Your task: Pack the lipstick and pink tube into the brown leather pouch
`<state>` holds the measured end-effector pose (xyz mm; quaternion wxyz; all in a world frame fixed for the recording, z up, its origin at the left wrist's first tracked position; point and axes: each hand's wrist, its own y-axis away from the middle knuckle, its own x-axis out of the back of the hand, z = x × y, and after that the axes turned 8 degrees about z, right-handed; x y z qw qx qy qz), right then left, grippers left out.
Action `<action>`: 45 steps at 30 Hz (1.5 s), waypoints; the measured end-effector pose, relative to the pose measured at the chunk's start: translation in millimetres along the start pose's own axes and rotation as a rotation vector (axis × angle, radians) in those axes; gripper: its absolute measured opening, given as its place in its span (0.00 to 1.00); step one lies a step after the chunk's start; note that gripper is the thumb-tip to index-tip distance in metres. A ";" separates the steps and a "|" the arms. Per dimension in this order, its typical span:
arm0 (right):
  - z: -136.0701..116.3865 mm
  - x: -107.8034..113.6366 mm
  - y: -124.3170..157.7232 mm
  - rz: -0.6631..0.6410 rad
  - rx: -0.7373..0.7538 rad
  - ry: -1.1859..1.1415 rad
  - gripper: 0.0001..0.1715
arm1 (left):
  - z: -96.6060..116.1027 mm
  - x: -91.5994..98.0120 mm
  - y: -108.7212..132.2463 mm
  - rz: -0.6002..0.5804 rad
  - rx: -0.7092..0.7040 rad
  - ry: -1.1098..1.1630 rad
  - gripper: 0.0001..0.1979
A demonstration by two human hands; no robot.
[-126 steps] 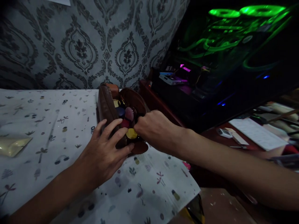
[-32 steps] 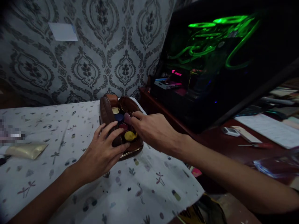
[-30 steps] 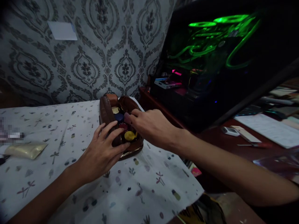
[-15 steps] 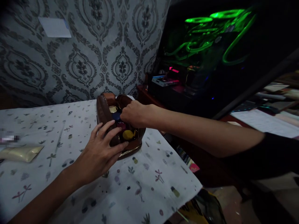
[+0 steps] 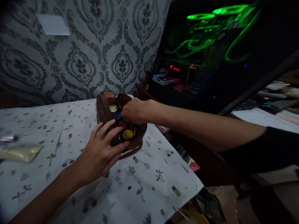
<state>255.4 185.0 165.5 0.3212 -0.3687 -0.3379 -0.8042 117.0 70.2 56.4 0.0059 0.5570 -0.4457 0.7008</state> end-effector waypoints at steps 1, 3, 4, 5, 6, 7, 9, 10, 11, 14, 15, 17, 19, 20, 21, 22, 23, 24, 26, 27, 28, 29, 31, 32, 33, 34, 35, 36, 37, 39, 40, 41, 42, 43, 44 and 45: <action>0.0 -0.3 -0.1 0.002 -0.006 0.001 0.18 | 0.0 0.1 -0.1 0.006 0.000 0.000 0.13; 0.0 -1.3 -0.3 -0.002 -0.006 0.015 0.17 | 0.2 0.1 -0.2 0.016 0.000 -0.001 0.13; 0.1 -1.7 -0.3 -0.008 -0.001 0.024 0.18 | 0.3 0.1 -0.2 0.019 -0.002 -0.001 0.13; 0.2 -2.1 -0.2 -0.013 0.004 0.032 0.18 | 0.5 0.0 -0.2 0.019 -0.003 -0.001 0.13; 0.3 -2.4 0.0 -0.017 0.007 0.038 0.18 | 0.6 0.0 -0.2 0.018 -0.006 -0.001 0.13; 0.4 -2.6 0.2 -0.019 0.008 0.042 0.18 | 0.7 0.0 -0.1 0.018 -0.007 -0.002 0.13; 0.6 -2.8 0.6 -0.018 0.008 0.045 0.17 | 0.8 0.0 0.2 0.020 -0.009 -0.004 0.13; 0.7 -2.9 0.6 -0.014 0.009 0.043 0.17 | 0.7 0.0 0.3 0.019 -0.007 -0.005 0.13; 0.7 -3.0 0.6 -0.009 0.013 0.038 0.17 | 0.7 0.0 0.4 0.018 -0.006 -0.006 0.13; 0.9 -3.8 0.2 0.005 0.021 0.020 0.18 | 0.5 0.1 0.4 0.012 -0.003 -0.003 0.13; 1.0 -4.2 -0.1 0.012 0.017 0.018 0.17 | 0.4 0.0 0.4 0.013 -0.002 -0.003 0.13; 1.4 -5.1 -0.6 0.024 0.003 0.015 0.16 | 0.5 -0.4 0.3 0.020 0.000 -0.003 0.13; 2.1 -6.4 -1.1 0.037 -0.005 0.003 0.15 | 0.6 -0.9 0.2 0.025 0.000 -0.005 0.13; 2.5 -7.2 -1.4 0.042 -0.007 -0.002 0.15 | 0.7 -1.0 0.1 0.023 -0.001 -0.005 0.13; 2.8 -8.1 -1.6 0.044 -0.009 -0.002 0.15 | 0.8 -1.0 0.0 0.023 -0.002 -0.005 0.13; 2.9 -8.9 -1.9 0.046 -0.008 0.003 0.15 | 0.9 -0.9 -0.1 0.021 -0.002 -0.006 0.13; 2.9 -9.6 -2.2 0.048 -0.008 0.011 0.15 | 0.9 -0.8 -0.1 0.018 -0.003 -0.008 0.13; 2.7 -10.0 -2.3 0.048 -0.004 0.020 0.15 | 0.9 -0.5 -0.1 0.015 -0.004 -0.009 0.13; 2.0 -9.7 -2.3 0.042 0.000 0.031 0.15 | 0.9 -0.2 0.0 0.015 0.001 -0.009 0.13; 1.6 -8.8 -2.0 0.037 -0.001 0.032 0.15 | 0.8 -0.1 0.1 0.015 0.002 -0.006 0.13; 1.3 -7.6 -1.5 0.030 -0.004 0.030 0.15 | 0.7 -0.2 0.3 0.015 0.004 -0.003 0.13; 1.3 -6.1 -0.7 0.024 -0.008 0.024 0.15 | 0.7 -0.3 0.6 0.016 0.004 -0.001 0.13; 2.2 -3.0 1.6 0.018 -0.016 0.003 0.18 | 0.4 -0.5 1.2 0.016 0.001 0.002 0.13; 3.1 -1.6 3.1 0.019 -0.016 -0.016 0.19 | 0.3 -0.5 1.5 0.016 -0.002 0.003 0.13; 4.1 -0.5 4.8 0.030 -0.012 -0.035 0.20 | 0.2 -0.4 1.6 0.014 -0.004 0.005 0.13; 5.1 0.3 6.7 0.052 -0.004 -0.050 0.20 | 0.1 -0.2 1.7 0.012 -0.006 0.007 0.13; 5.8 0.5 8.8 0.085 0.011 -0.058 0.19 | 0.0 0.0 1.8 0.009 -0.007 0.008 0.13; 6.2 0.3 11.1 0.123 0.029 -0.059 0.17 | -0.2 0.1 1.7 0.009 -0.007 0.009 0.13; 6.0 -0.4 13.4 0.160 0.051 -0.054 0.15 | -0.3 0.2 1.6 0.008 -0.006 0.011 0.13; 3.9 -3.3 17.8 0.205 0.092 -0.047 0.12 | -0.6 -0.2 1.3 0.015 -0.002 0.019 0.14; 2.0 -5.3 19.7 0.207 0.109 -0.049 0.12 | -0.7 -0.7 1.3 0.019 0.000 0.023 0.14; -0.5 -7.5 21.1 0.200 0.121 -0.052 0.12 | -0.9 -1.2 1.3 0.023 0.002 0.027 0.13; -3.4 -9.6 22.0 0.185 0.124 -0.054 0.12 | -0.9 -1.7 1.3 0.027 0.004 0.029 0.13; -6.6 -11.5 22.4 0.166 0.118 -0.051 0.11 | -1.0 -2.2 1.4 0.030 0.006 0.028 0.13; -10.1 -12.9 22.1 0.144 0.101 -0.045 0.11 | -1.0 -2.7 1.5 0.035 0.007 0.025 0.13; -13.7 -13.7 21.4 0.120 0.079 -0.040 0.10 | -1.0 -3.0 1.7 0.037 0.007 0.022 0.13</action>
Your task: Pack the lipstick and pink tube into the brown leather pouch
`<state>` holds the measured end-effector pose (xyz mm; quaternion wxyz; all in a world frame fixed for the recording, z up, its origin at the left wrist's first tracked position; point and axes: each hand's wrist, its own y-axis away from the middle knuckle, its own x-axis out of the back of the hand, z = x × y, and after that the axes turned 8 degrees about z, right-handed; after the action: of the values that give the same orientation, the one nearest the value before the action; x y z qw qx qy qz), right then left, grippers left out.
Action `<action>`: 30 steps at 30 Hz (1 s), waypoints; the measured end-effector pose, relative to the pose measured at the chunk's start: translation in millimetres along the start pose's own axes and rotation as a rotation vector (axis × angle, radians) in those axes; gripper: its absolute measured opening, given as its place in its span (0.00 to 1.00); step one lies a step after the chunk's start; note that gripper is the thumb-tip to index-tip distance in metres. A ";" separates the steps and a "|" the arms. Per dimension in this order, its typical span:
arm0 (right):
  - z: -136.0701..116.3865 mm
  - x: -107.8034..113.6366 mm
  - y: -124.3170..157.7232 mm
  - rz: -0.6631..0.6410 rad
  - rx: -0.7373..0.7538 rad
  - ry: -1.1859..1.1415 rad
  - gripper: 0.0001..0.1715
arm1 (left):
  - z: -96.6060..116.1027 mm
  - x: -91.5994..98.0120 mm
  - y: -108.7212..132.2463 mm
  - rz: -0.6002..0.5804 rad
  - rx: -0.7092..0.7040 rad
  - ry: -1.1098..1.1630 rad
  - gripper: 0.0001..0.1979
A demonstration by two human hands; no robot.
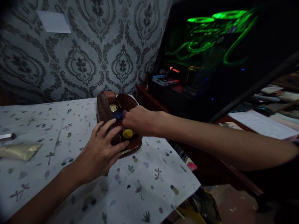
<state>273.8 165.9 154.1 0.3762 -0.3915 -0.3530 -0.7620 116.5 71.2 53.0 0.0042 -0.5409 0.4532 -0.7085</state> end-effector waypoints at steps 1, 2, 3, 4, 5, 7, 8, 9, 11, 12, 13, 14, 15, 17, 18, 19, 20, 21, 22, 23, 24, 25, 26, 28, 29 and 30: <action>-3.4 -0.5 -1.5 -0.019 -0.027 0.003 0.10 | 0.1 -0.2 0.1 0.001 0.000 -0.002 0.13; -6.7 -0.5 -3.3 -0.031 -0.059 0.004 0.09 | 0.2 -0.2 0.3 0.003 -0.001 -0.003 0.13; -9.6 -0.1 -5.5 -0.038 -0.084 0.005 0.09 | 0.2 -0.2 0.4 -0.001 -0.003 -0.003 0.13; -12.2 0.5 -7.8 -0.043 -0.100 0.009 0.08 | 0.3 -0.1 0.4 -0.005 -0.006 -0.002 0.14; -14.2 1.1 -10.1 -0.053 -0.107 0.018 0.09 | 0.4 -0.1 0.4 -0.008 -0.007 -0.003 0.14; -16.8 1.9 -14.6 -0.090 -0.105 0.044 0.13 | 0.3 0.0 0.3 -0.005 -0.009 -0.007 0.14; -17.5 1.9 -16.6 -0.116 -0.099 0.056 0.15 | 0.3 -0.1 0.3 -0.004 -0.010 -0.010 0.14; -17.8 1.8 -18.5 -0.146 -0.095 0.066 0.18 | 0.2 -0.2 0.3 0.000 -0.012 -0.010 0.14; -17.9 0.9 -21.7 -0.192 -0.101 0.078 0.22 | -0.1 -0.4 0.4 0.006 -0.013 -0.006 0.14; -17.7 0.3 -23.1 -0.208 -0.103 0.083 0.24 | -0.2 -0.4 0.5 0.008 -0.013 -0.003 0.14; -17.4 -0.3 -24.3 -0.219 -0.104 0.089 0.25 | -0.3 -0.5 0.6 0.009 -0.012 -0.002 0.14; -17.1 -0.8 -25.3 -0.226 -0.105 0.093 0.25 | -0.4 -0.5 0.7 0.013 -0.011 -0.003 0.14; -16.7 -1.0 -26.1 -0.230 -0.104 0.095 0.25 | -0.5 -0.4 0.7 0.017 -0.012 -0.003 0.14; -16.3 -0.5 -27.2 -0.236 -0.092 0.096 0.25 | -0.4 -0.2 0.6 0.018 -0.013 -0.002 0.13; -16.3 0.4 -27.6 -0.240 -0.086 0.098 0.25 | -0.4 -0.1 0.5 0.019 -0.013 0.000 0.13; -16.6 1.9 -27.8 -0.246 -0.083 0.104 0.26 | -0.3 0.0 0.4 0.019 -0.013 0.001 0.13; -17.1 3.8 -28.1 -0.252 -0.080 0.112 0.26 | -0.2 0.0 0.4 0.020 -0.013 0.003 0.13; -17.7 5.7 -28.4 -0.258 -0.079 0.123 0.25 | -0.2 0.0 0.4 0.021 -0.014 0.004 0.13; -18.4 7.6 -28.7 -0.265 -0.079 0.132 0.24 | -0.2 -0.1 0.4 0.025 -0.015 0.005 0.13; -19.0 9.1 -29.2 -0.267 -0.079 0.141 0.23 | -0.2 -0.2 0.5 0.029 -0.016 0.005 0.13; -19.3 9.9 -29.6 -0.265 -0.083 0.146 0.22 | -0.3 -0.4 0.6 0.029 -0.016 0.005 0.13; -19.4 10.0 -30.1 -0.261 -0.085 0.148 0.21 | -0.4 -0.5 0.6 0.029 -0.015 0.004 0.13; -19.2 9.4 -30.5 -0.252 -0.088 0.151 0.20 | -0.4 -0.7 0.7 0.029 -0.013 0.003 0.13; -18.1 6.3 -30.8 -0.234 -0.090 0.153 0.19 | -0.6 -0.8 0.8 0.020 -0.009 0.003 0.13; -17.2 4.5 -30.7 -0.224 -0.089 0.153 0.20 | -0.7 -1.0 0.8 0.016 -0.008 0.005 0.13; -16.4 2.8 -30.4 -0.219 -0.086 0.152 0.21 | -0.8 -1.2 0.9 0.013 -0.007 0.006 0.13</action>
<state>241.4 165.7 141.8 0.2993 -0.3077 -0.3312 -0.8402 116.0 71.8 51.6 0.0056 -0.5358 0.4594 -0.7085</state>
